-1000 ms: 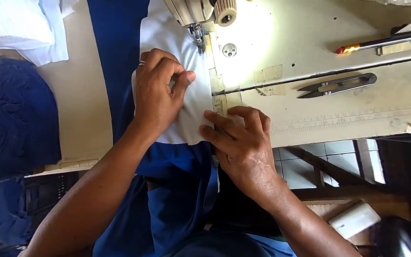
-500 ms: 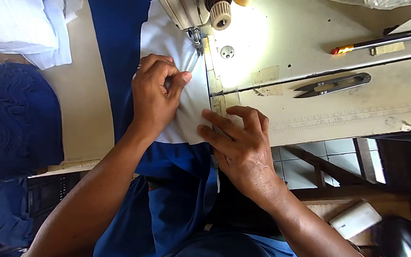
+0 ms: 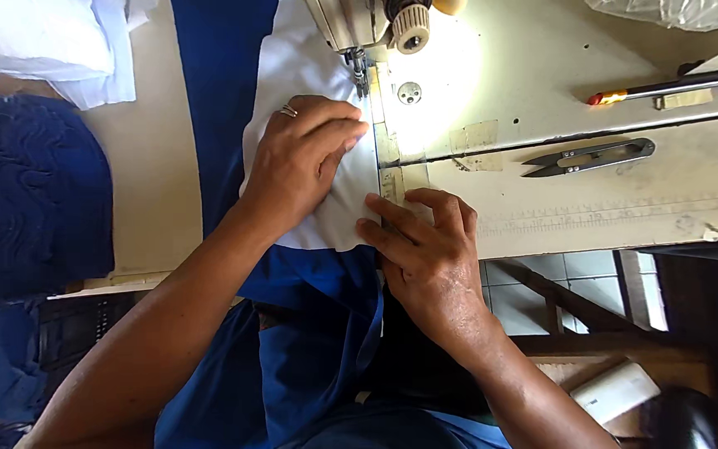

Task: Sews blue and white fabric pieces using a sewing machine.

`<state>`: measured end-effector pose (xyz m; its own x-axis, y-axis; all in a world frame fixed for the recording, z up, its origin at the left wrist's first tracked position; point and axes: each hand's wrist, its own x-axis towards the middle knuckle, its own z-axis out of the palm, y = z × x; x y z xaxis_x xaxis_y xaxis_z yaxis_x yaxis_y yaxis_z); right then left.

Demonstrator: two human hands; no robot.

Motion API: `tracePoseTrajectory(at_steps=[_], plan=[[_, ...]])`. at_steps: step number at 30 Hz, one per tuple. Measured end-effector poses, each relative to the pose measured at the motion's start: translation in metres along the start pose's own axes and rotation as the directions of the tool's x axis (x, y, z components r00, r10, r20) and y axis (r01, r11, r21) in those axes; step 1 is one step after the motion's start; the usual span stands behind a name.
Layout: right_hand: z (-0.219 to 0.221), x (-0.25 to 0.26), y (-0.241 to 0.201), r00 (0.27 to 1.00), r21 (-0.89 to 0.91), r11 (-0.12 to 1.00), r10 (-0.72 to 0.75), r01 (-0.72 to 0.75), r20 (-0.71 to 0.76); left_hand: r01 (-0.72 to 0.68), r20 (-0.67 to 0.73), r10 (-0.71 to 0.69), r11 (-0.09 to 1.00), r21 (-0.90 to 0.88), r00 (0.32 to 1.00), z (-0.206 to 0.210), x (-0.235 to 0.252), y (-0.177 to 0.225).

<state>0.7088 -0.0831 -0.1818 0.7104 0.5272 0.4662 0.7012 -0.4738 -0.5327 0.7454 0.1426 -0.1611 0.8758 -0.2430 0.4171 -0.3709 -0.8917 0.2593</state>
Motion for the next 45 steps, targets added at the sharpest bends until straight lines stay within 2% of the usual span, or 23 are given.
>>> tracePoseTrajectory(at_steps=[7, 22, 29, 32, 35, 41, 45], plan=[[0.001, -0.001, -0.002, 0.999, 0.035, 0.999, 0.02, -0.018, -0.048, 0.021, -0.053, -0.027, 0.994, -0.103, 0.998, 0.005, -0.009, 0.001], [0.004, 0.027, 0.008, 1.0, -0.031, 1.0, 0.006, -0.007, -0.018, -0.034, -0.095, 0.021, 0.989, -0.141, 0.995, 0.008, 0.015, -0.025], [0.005, 0.039, 0.012, 1.0, -0.029, 1.0, 0.004, -0.004, -0.012, -0.091, -0.085, 0.084, 0.992, -0.084, 0.993, 0.006, 0.023, -0.036], [0.006, 0.039, 0.015, 1.0, -0.02, 1.0, 0.006, -0.006, -0.015, 0.004, -0.099, -0.004, 1.0, -0.002, 0.995, -0.001, 0.012, -0.016], [0.006, 0.039, 0.015, 1.0, -0.003, 1.0, 0.008, -0.008, -0.011, 0.104, -0.119, -0.111, 0.992, -0.065, 0.987, 0.001, 0.002, -0.012], [0.006, 0.038, 0.015, 0.999, 0.006, 1.0, 0.003, -0.003, -0.043, -0.003, -0.07, 0.0, 0.999, -0.044, 0.998, 0.003, 0.002, -0.022], [0.008, 0.038, 0.015, 0.999, -0.014, 1.0, 0.003, -0.004, -0.046, -0.028, -0.06, 0.026, 0.999, -0.022, 0.998, 0.003, 0.002, -0.024]])
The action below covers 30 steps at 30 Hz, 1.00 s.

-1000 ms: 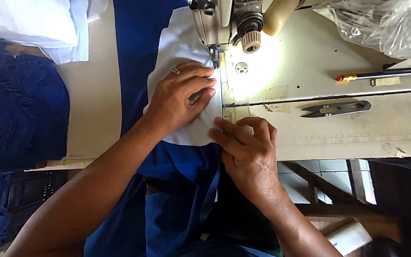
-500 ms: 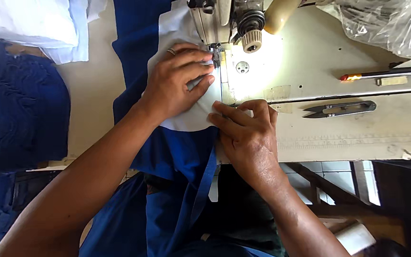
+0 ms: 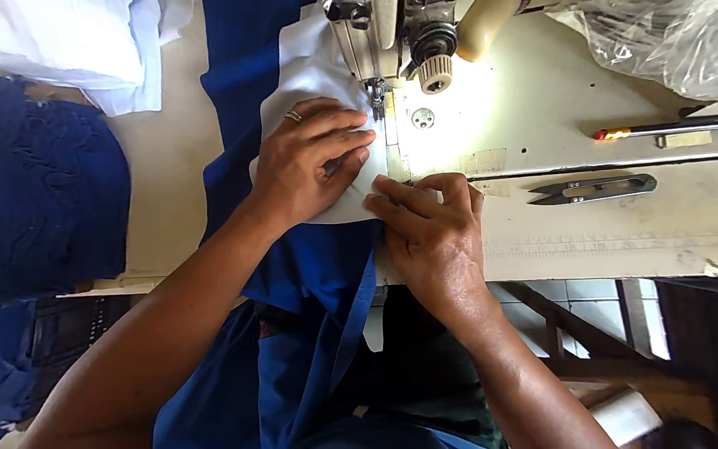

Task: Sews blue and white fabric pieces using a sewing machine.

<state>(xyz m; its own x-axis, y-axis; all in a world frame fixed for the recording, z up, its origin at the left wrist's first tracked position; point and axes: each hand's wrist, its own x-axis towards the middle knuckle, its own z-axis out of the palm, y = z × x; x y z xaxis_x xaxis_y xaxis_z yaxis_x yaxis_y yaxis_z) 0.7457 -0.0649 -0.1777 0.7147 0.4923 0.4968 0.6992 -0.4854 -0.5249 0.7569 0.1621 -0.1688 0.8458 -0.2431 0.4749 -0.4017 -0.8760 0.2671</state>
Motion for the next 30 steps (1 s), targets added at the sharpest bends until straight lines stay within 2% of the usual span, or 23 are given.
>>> tracePoseTrajectory(at_steps=[30], plan=[[0.004, 0.014, 0.003, 1.0, -0.064, 0.998, 0.005, -0.005, 0.008, 0.004, -0.019, -0.004, 1.0, 0.003, 1.0, 0.004, 0.016, -0.012]])
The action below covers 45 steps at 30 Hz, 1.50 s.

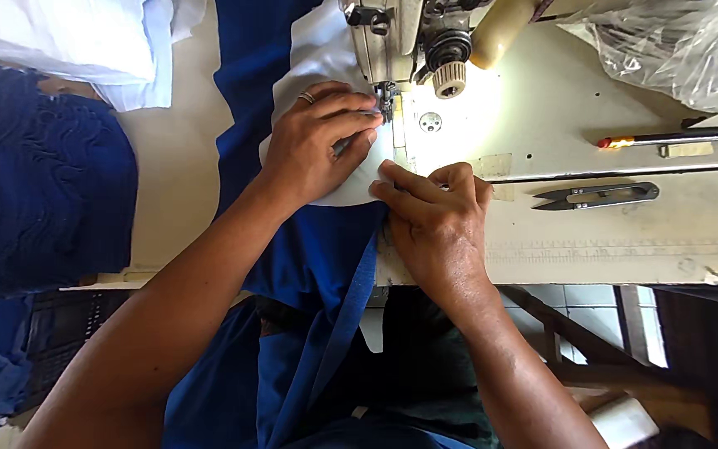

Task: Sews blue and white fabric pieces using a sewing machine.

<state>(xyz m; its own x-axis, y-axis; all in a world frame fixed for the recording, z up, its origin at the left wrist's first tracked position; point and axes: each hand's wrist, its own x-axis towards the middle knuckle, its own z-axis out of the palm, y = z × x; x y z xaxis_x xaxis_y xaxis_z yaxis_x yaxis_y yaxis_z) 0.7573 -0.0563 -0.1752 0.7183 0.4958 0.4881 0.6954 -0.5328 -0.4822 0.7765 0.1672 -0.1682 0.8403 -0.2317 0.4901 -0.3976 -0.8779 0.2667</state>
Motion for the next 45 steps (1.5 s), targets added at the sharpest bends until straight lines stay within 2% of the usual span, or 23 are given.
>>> tracePoseTrajectory(at_steps=[16, 18, 20, 21, 22, 24, 27, 29, 32, 34, 35, 36, 37, 38, 39, 40, 41, 42, 43, 45], plan=[[0.001, 0.001, 0.0, 1.0, 0.002, 1.0, 0.017, -0.017, -0.007, 0.033, -0.005, -0.033, 0.999, -0.003, 0.999, 0.002, 0.003, 0.001], [0.002, 0.001, 0.0, 1.0, -0.006, 1.0, 0.012, -0.012, -0.027, 0.171, 0.053, -0.169, 0.985, -0.017, 0.984, -0.005, 0.012, 0.013], [0.003, -0.004, -0.005, 0.999, -0.001, 1.0, 0.006, -0.006, -0.047, 0.358, 0.078, -0.357, 0.934, 0.0, 0.931, -0.006, 0.021, 0.032], [0.003, -0.009, -0.013, 0.999, 0.005, 1.0, 0.007, -0.006, -0.048, 0.406, 0.08, -0.407, 0.913, 0.019, 0.91, -0.004, 0.02, 0.038], [0.003, -0.017, -0.025, 0.999, 0.015, 1.0, 0.01, -0.01, -0.043, 0.396, 0.085, -0.399, 0.917, 0.045, 0.913, -0.002, 0.013, 0.041], [0.007, -0.044, -0.06, 1.0, 0.078, 0.997, 0.006, -0.005, -0.018, 0.256, 0.12, -0.262, 0.965, 0.059, 0.958, -0.008, -0.022, 0.048], [0.018, -0.092, -0.109, 0.99, 0.249, 0.967, -0.085, 0.054, 0.115, 0.006, 0.211, 0.016, 0.995, -0.1, 0.977, -0.043, -0.09, 0.05], [0.011, -0.112, -0.119, 0.965, 0.385, 0.918, -0.177, 0.092, 0.194, -0.072, 0.209, 0.115, 0.977, -0.202, 0.971, -0.064, -0.125, 0.042], [-0.036, -0.107, -0.083, 0.969, 0.344, 0.932, -0.181, 0.115, 0.166, -0.03, 0.215, 0.065, 0.986, -0.161, 0.974, -0.094, -0.157, 0.048], [-0.079, -0.085, -0.028, 0.979, 0.189, 0.975, -0.144, 0.116, 0.145, 0.112, 0.088, -0.103, 0.989, -0.1, 0.991, -0.101, -0.172, 0.086], [-0.099, -0.075, 0.001, 0.981, 0.074, 0.993, -0.099, 0.088, 0.165, 0.224, -0.014, -0.228, 0.964, -0.139, 0.973, -0.096, -0.181, 0.112], [-0.116, -0.066, 0.027, 0.975, -0.046, 0.998, -0.03, 0.041, 0.218, 0.354, -0.082, -0.384, 0.902, -0.247, 0.92, -0.086, -0.192, 0.139], [-0.126, -0.061, 0.05, 0.961, -0.129, 0.992, 0.033, 0.002, 0.273, 0.486, -0.062, -0.559, 0.766, -0.42, 0.827, -0.07, -0.202, 0.162], [-0.13, -0.059, 0.07, 0.951, -0.178, 0.984, 0.069, -0.016, 0.3, 0.596, 0.06, -0.721, 0.521, -0.611, 0.691, -0.052, -0.209, 0.177], [-0.13, -0.059, 0.084, 0.954, -0.197, 0.98, 0.074, -0.016, 0.292, 0.611, 0.227, -0.818, 0.182, -0.771, 0.529, -0.035, -0.21, 0.183], [-0.128, -0.061, 0.09, 0.963, -0.21, 0.978, 0.068, -0.012, 0.262, 0.508, 0.382, -0.834, -0.147, -0.849, 0.397, -0.02, -0.21, 0.183], [-0.126, -0.06, 0.091, 0.971, -0.225, 0.974, 0.063, -0.01, 0.232, 0.343, 0.467, -0.819, -0.357, -0.869, 0.332, -0.008, -0.21, 0.179], [-0.123, -0.06, 0.092, 0.974, -0.239, 0.971, 0.065, -0.011, 0.218, 0.189, 0.486, -0.812, -0.448, -0.874, 0.324, 0.0, -0.21, 0.175], [-0.121, -0.059, 0.093, 0.973, -0.254, 0.967, 0.073, -0.016, 0.218, 0.074, 0.467, -0.815, -0.473, -0.878, 0.343, 0.005, -0.209, 0.172], [-0.121, -0.057, 0.099, 0.968, -0.276, 0.961, 0.084, -0.016, 0.238, -0.041, 0.419, -0.826, -0.466, -0.884, 0.378, 0.011, -0.205, 0.167]])
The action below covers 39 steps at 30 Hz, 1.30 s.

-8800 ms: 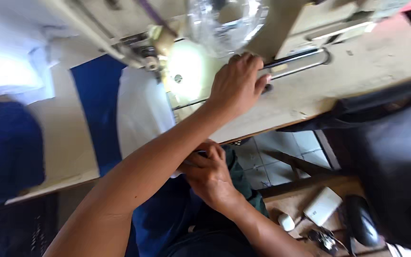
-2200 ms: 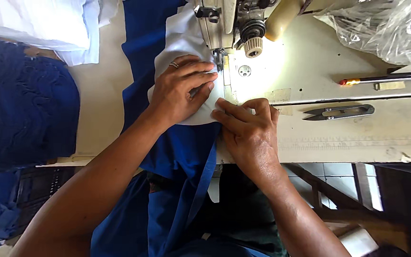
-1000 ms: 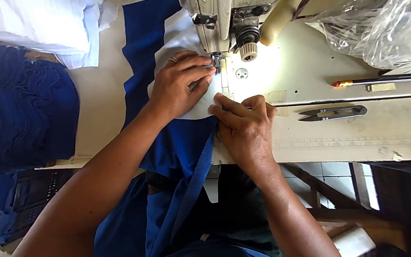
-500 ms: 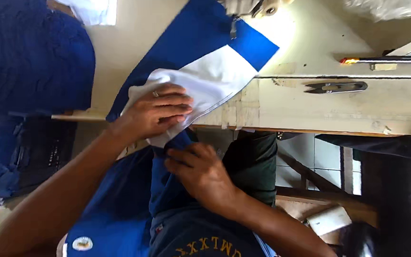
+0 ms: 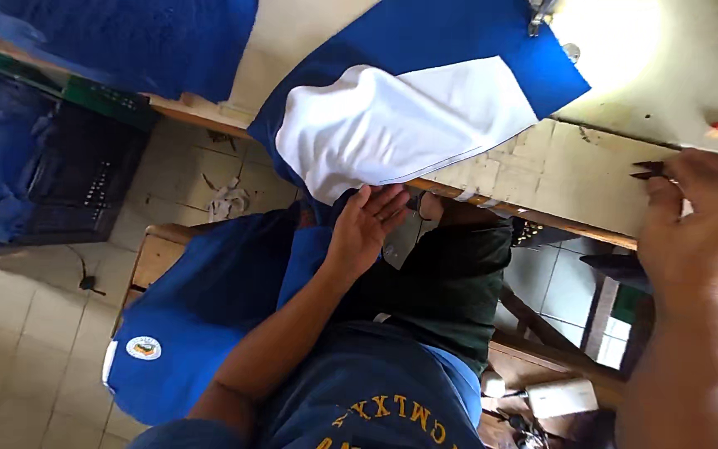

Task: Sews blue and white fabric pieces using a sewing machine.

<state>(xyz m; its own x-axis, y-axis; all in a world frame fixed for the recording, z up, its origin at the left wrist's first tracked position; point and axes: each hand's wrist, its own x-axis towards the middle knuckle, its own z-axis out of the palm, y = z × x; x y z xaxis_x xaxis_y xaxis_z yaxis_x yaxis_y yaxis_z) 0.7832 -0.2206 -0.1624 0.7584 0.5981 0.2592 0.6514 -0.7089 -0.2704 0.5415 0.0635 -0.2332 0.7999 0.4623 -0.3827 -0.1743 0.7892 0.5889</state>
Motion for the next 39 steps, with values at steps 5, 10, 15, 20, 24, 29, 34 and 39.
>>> tracePoseTrajectory(at_steps=[5, 10, 15, 20, 24, 29, 34, 39], plan=[[0.002, -0.001, 0.029, 0.998, -0.026, 0.999, -0.031, 0.033, 0.051, -0.037, 0.006, 0.036, 0.999, 0.037, 0.999, -0.001, 0.004, 0.001], [-0.003, -0.003, -0.013, 0.996, -0.018, 0.997, 0.08, -0.081, -0.041, -0.066, -0.018, 0.066, 0.998, 0.006, 0.998, 0.003, 0.005, 0.001], [0.033, -0.045, -0.144, 0.982, 0.705, 0.692, 0.026, -0.154, 0.188, -0.134, -0.049, 0.142, 0.981, 0.141, 0.989, 0.002, -0.003, 0.009], [0.102, -0.046, -0.216, 0.837, 0.823, 0.274, -0.1, -0.497, 0.539, -0.169, -0.118, 0.207, 0.948, 0.27, 0.971, 0.002, -0.012, 0.017], [0.114, -0.034, -0.228, 0.776, 0.782, 0.148, -0.112, -0.605, 0.621, -0.183, -0.151, 0.236, 0.936, 0.301, 0.96, 0.002, -0.014, 0.022], [0.112, -0.03, -0.234, 0.799, 0.803, 0.152, -0.102, -0.576, 0.592, -0.193, -0.167, 0.259, 0.924, 0.33, 0.951, 0.002, -0.015, 0.023], [0.117, -0.029, -0.238, 0.82, 0.82, 0.141, -0.074, -0.555, 0.568, -0.214, -0.151, 0.28, 0.912, 0.349, 0.948, 0.001, -0.014, 0.023], [0.119, -0.028, -0.241, 0.823, 0.824, 0.112, -0.065, -0.556, 0.564, -0.225, -0.151, 0.294, 0.906, 0.36, 0.944, 0.001, -0.013, 0.022]])
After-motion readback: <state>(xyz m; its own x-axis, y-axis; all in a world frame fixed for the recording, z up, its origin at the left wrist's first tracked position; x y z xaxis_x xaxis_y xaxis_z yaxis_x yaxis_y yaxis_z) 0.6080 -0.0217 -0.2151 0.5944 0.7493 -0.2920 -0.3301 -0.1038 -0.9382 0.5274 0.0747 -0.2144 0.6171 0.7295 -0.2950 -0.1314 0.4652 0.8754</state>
